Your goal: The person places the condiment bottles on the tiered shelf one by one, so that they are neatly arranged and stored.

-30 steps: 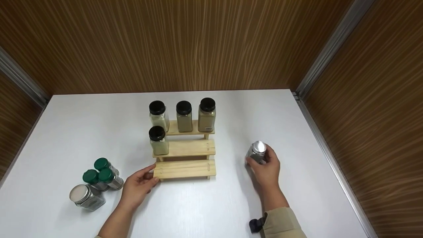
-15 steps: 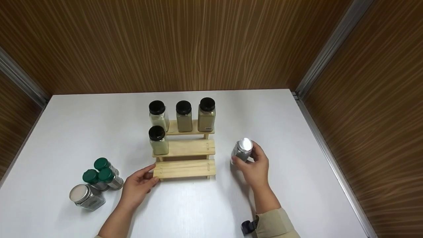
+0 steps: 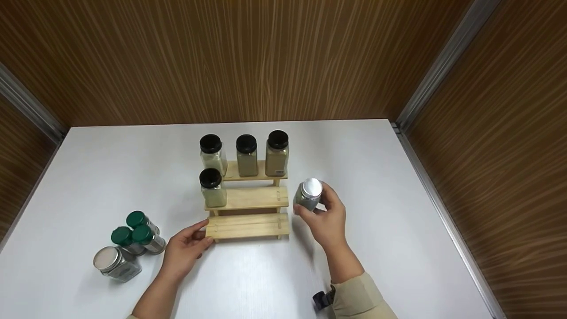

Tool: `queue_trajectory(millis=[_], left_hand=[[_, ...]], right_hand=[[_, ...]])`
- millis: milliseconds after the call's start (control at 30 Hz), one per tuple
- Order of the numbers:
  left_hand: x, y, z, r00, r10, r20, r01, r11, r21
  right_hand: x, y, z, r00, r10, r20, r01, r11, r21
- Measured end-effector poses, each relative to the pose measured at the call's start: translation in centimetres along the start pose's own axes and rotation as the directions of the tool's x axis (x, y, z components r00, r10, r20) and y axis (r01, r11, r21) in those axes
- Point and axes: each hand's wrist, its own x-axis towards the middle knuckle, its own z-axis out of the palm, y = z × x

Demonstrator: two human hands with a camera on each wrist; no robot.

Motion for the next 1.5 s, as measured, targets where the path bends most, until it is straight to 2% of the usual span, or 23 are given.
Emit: queue_trajectory(millis=[400,967,1500], left_hand=[[0.1,-0.2,0.2,1.0,0.002,-0.009,-0.002,1.0,0.006],[0.1,-0.2,0.2,1.0,0.016,-0.002,-0.016,1.0,-0.006],[0.2,-0.2,0.5,1.0,0.014,-0.012,-0.014,1.0,-0.002]], right_hand=[[0.3,-1.1,1.8,0.996,-0.06,0.063,0.058,0.998,0.031],[0.2,-2.3,4.9,0.988,-0.085,0.132,0.078,0.995,0.059],[0.2,-2.7,7.5,0.986,-0.084,0.141,0.081,0.996,0.023]])
